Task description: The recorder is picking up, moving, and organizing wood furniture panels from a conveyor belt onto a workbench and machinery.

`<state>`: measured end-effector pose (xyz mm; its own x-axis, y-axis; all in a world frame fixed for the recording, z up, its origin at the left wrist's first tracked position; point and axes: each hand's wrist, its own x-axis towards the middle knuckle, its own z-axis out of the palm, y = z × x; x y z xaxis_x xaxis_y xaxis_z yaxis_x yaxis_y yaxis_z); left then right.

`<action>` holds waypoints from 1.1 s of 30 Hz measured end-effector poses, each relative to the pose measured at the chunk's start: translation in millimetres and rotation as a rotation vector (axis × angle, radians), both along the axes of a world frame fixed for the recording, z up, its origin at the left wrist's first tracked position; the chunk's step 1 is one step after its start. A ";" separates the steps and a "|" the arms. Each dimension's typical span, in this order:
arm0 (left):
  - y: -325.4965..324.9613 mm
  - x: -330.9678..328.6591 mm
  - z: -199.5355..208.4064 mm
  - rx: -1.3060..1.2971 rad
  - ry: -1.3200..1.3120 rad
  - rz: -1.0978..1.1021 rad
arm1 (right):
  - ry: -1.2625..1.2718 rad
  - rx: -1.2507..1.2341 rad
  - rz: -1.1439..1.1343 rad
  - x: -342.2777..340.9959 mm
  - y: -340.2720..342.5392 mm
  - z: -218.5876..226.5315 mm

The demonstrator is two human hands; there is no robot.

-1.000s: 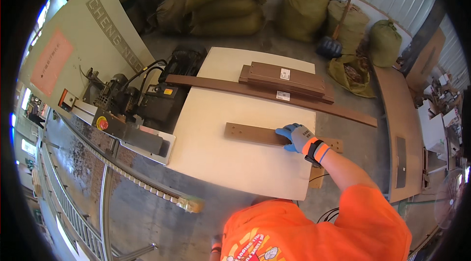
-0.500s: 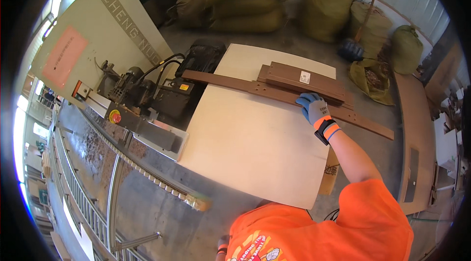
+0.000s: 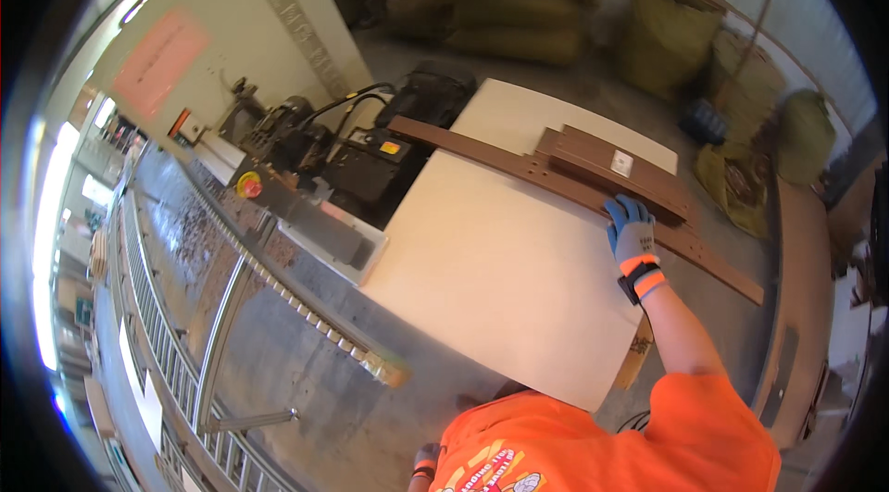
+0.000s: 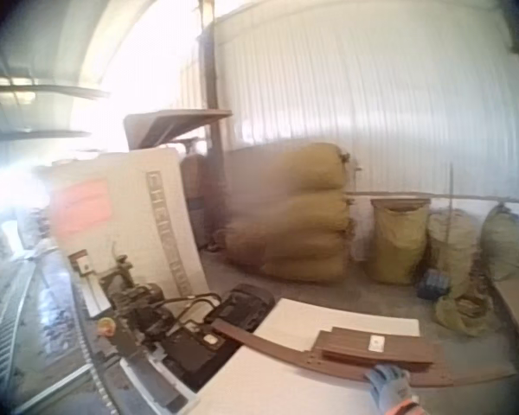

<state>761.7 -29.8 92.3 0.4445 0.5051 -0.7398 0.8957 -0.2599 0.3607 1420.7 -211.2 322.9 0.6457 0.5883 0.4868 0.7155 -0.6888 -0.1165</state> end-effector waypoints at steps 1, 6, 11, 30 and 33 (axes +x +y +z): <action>1.0 -3.7 0.7 0.016 -0.022 0.011 | -0.011 0.038 0.052 -10.4 12.0 1.8; -8.9 -25.7 -7.7 0.013 0.038 0.144 | 0.224 -0.078 0.402 -82.5 73.3 17.1; -13.0 -15.7 13.7 -0.055 0.065 0.226 | 0.495 -0.681 0.306 -115.4 153.9 66.3; -32.4 -46.7 -40.2 -0.026 0.134 0.327 | 0.247 -1.731 0.080 -136.4 261.3 32.9; -28.3 -45.6 -32.8 -0.097 0.123 0.358 | 0.376 -1.533 0.035 -130.1 253.9 29.7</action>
<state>716.1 -58.0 59.6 0.1579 0.5375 -0.8283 0.9617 0.1067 0.2525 1290.7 42.7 352.6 0.5635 0.3679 -0.7397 0.8249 -0.2987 0.4799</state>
